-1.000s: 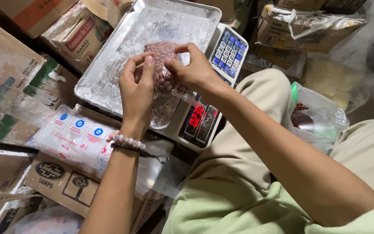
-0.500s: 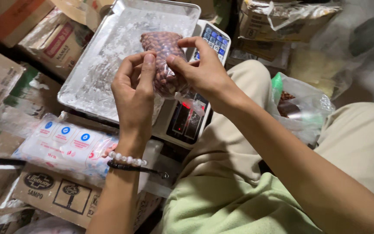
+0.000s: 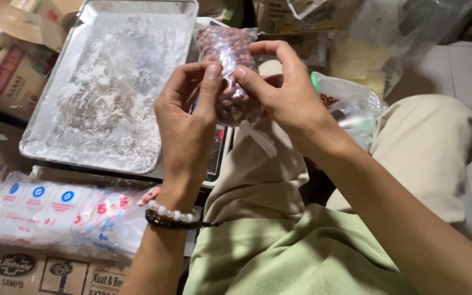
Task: The person pours peanuts from a large bag into a small plastic bag, places it on a digital scale, and adjusts the contents to reach a target weight. The person then ties the bag and repeats the process with another bag.
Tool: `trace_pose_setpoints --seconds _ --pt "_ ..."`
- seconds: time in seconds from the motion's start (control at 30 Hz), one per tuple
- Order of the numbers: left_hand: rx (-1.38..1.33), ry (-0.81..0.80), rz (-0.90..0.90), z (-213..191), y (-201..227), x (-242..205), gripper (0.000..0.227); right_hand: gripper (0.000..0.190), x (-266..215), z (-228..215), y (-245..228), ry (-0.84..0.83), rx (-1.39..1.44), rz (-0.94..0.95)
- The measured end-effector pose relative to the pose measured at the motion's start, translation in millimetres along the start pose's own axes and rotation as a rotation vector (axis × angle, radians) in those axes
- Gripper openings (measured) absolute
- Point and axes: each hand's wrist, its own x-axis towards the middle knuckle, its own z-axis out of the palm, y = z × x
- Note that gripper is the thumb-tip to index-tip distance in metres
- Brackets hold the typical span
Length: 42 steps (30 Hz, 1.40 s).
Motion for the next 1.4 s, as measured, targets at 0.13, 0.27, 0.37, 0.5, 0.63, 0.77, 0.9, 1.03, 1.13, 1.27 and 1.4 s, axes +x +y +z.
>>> trace_pose_setpoints --seconds 0.13,0.27,0.37,0.5,0.63,0.77,0.9,1.03,1.13,1.27,1.4 --pt "0.034 -0.056 0.004 20 -2 -8 0.020 0.049 -16 -23 5 0.044 0.017 -0.016" --pt "0.065 -0.125 0.031 43 -5 -12 0.019 0.052 -32 -46 7 0.099 -0.005 0.042" --pt "0.101 -0.175 0.043 59 -8 -15 0.019 0.055 -45 -64 8 0.111 0.111 0.090" --pt "0.012 -0.280 0.027 86 -16 -18 0.021 0.055 -61 -90 10 0.177 0.150 0.111" --pt "-0.019 -0.352 0.000 113 -23 -25 0.021 0.053 -80 -113 17 0.241 0.247 0.096" --pt "-0.085 -0.445 -0.047 141 -30 -34 0.021 0.052 -101 -137 29 0.334 0.260 0.071" --pt "-0.102 -0.489 -0.169 175 -38 -45 0.024 0.051 -123 -163 43 0.482 0.189 0.087" --pt "-0.103 -0.567 -0.182 209 -49 -53 0.025 0.051 -142 -186 56 0.611 0.189 0.050" --pt "-0.114 -0.637 -0.187 236 -59 -58 0.027 0.052 -154 -199 63 0.721 0.257 0.121" --pt "-0.099 -0.755 -0.334 271 -75 -63 0.029 0.051 -165 -213 70 0.851 0.217 0.235" --pt "-0.170 -0.849 -0.395 308 -99 -61 0.031 0.044 -168 -231 76 0.876 0.374 0.153"
